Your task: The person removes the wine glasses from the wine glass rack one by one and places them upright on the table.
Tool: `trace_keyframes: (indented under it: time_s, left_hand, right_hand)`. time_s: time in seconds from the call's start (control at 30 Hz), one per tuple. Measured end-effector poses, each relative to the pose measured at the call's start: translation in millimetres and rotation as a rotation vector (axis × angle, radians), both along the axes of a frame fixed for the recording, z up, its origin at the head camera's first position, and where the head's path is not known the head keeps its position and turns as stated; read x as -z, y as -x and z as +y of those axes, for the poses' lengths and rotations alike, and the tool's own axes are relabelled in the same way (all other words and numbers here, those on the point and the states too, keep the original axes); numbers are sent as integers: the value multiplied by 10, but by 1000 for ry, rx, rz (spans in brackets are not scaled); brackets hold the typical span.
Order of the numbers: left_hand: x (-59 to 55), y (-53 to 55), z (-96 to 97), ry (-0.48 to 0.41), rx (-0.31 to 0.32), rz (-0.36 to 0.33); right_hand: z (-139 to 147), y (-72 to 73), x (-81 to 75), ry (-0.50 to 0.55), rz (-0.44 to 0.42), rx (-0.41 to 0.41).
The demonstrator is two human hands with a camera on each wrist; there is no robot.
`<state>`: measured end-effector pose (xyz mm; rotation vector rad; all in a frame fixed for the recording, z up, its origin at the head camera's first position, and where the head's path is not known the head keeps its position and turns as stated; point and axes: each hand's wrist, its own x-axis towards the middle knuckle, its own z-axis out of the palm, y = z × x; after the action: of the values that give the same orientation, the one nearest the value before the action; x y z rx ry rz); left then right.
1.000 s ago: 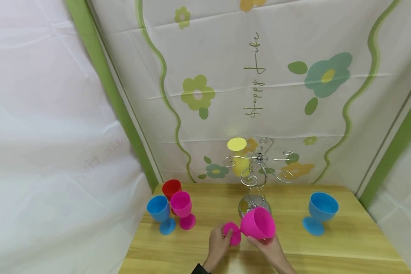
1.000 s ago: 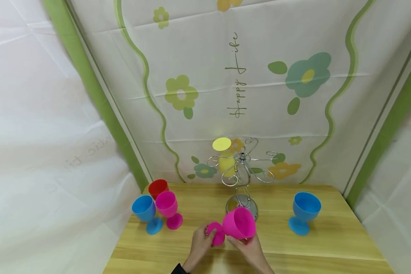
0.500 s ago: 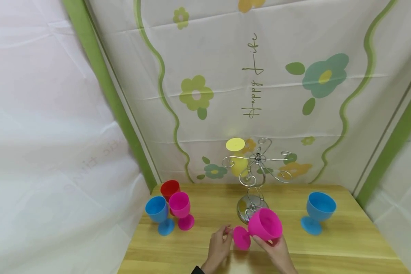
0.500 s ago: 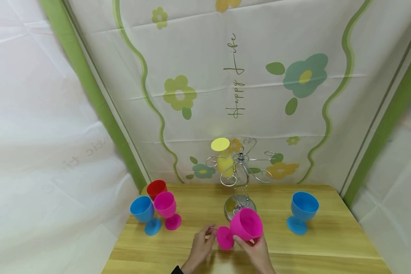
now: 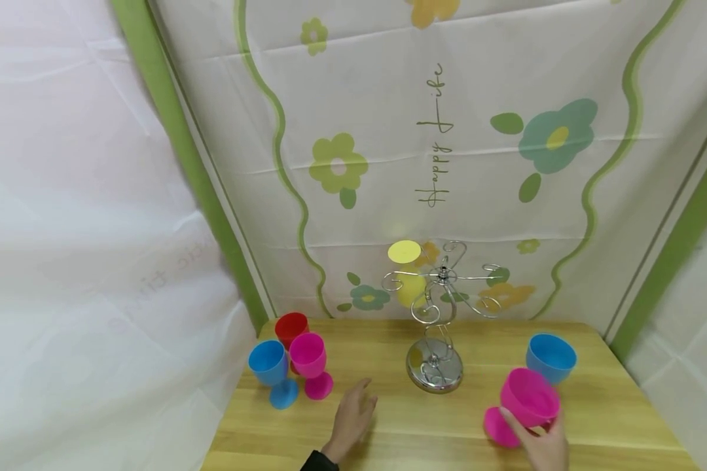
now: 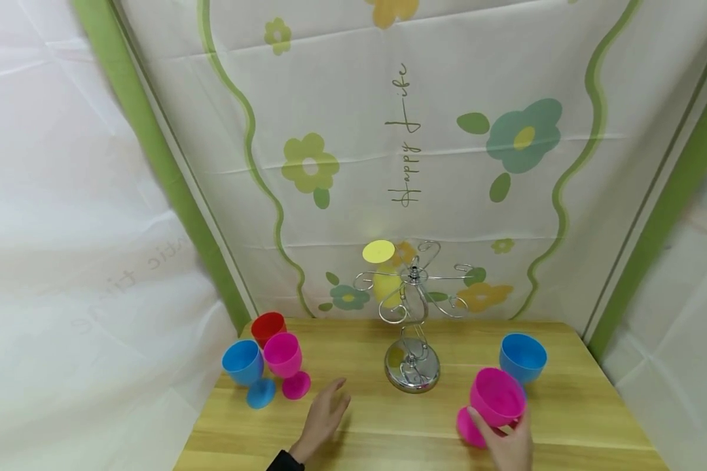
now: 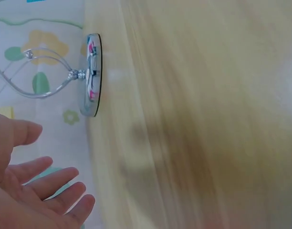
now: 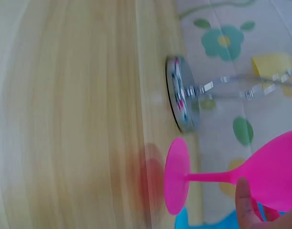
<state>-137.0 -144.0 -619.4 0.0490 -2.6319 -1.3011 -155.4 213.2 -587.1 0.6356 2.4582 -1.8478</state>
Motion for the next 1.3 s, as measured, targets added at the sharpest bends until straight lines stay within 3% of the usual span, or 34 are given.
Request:
trace_keyframes:
  time_s: [0.17, 0.3, 0.4, 0.6, 0.7, 0.97, 1.07, 1.2, 1.3]
  left_hand:
    - [29, -20, -61, 40, 1, 58]
    - [59, -33, -95, 39, -13, 41]
    - [84, -43, -116, 24, -17, 16]
    - [104, -22, -158, -1, -7, -9]
    - [99, -4, -183, 7, 12, 13]
    - [113, -4, -214, 111, 57, 35]
    - [109, -4, -217, 143, 98, 24]
    - [104, 20, -222, 186, 132, 13]
    - [90, 44, -228, 230, 129, 41]
  right_hand:
    - [367, 87, -11, -66, 1, 137]
    - [572, 144, -33, -83, -4, 219]
    - [698, 176, -38, -82, -22, 236]
    - [842, 228, -10, -58, -54, 201]
    - [872, 241, 23, -51, -68, 181]
    - [923, 242, 121, -44, -127, 164]
    - [926, 266, 143, -68, -89, 145]
    - [959, 339, 209, -118, 55, 96]
    - [1002, 366, 230, -83, 109, 29]
